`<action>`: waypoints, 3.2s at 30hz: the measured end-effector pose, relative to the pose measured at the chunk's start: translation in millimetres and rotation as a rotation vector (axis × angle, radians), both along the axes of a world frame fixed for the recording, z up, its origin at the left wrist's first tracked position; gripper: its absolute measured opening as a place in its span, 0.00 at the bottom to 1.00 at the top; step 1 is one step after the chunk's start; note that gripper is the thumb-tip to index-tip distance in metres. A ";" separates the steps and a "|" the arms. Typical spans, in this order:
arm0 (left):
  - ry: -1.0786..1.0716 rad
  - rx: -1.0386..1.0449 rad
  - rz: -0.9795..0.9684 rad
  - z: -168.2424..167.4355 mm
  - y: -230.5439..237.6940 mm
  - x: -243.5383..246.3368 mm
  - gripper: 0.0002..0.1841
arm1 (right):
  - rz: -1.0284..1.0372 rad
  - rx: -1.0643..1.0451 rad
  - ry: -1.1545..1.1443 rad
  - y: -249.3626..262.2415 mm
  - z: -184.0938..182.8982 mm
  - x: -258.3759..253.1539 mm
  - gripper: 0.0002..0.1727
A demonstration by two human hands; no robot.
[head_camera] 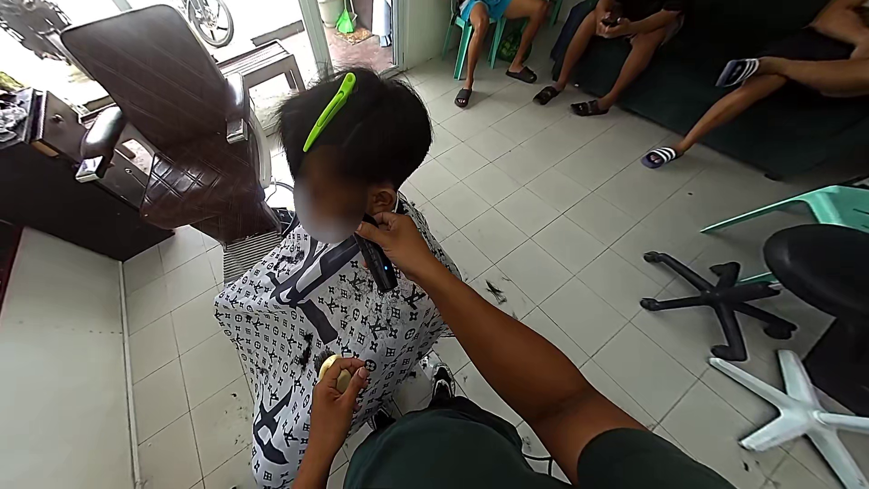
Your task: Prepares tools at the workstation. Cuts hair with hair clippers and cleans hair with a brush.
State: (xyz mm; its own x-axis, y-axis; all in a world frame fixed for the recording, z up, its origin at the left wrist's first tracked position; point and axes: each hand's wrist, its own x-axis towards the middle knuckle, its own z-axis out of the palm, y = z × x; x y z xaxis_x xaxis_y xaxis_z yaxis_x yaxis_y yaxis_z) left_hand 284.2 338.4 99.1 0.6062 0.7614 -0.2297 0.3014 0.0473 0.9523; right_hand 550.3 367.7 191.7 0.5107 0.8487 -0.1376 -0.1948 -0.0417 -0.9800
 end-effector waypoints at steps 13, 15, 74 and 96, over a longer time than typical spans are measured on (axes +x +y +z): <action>-0.020 -0.100 -0.025 -0.5 5.7 -1.1 0.07 | 0.017 0.040 -0.054 -7.2 -1.9 -5.3 0.21; -0.180 -0.090 0.149 4.1 19.7 -1.7 0.12 | 0.100 0.003 -0.091 -27.6 -13.6 -6.7 0.22; 0.483 1.397 -0.014 74.1 90.1 169.8 0.31 | -0.237 0.443 0.017 3.1 -50.1 19.0 0.24; 0.454 1.338 0.042 56.1 94.6 169.2 0.23 | -0.189 0.413 -0.033 11.1 -49.4 21.9 0.22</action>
State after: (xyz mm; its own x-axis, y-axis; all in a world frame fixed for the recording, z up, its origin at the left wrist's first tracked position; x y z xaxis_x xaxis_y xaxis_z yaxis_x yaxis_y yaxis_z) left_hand 453.4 433.0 155.3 0.6476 0.5716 0.5038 0.6103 -0.7850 0.1062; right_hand 572.3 378.8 142.4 0.6606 0.7202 0.2121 -0.1293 0.3874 -0.9128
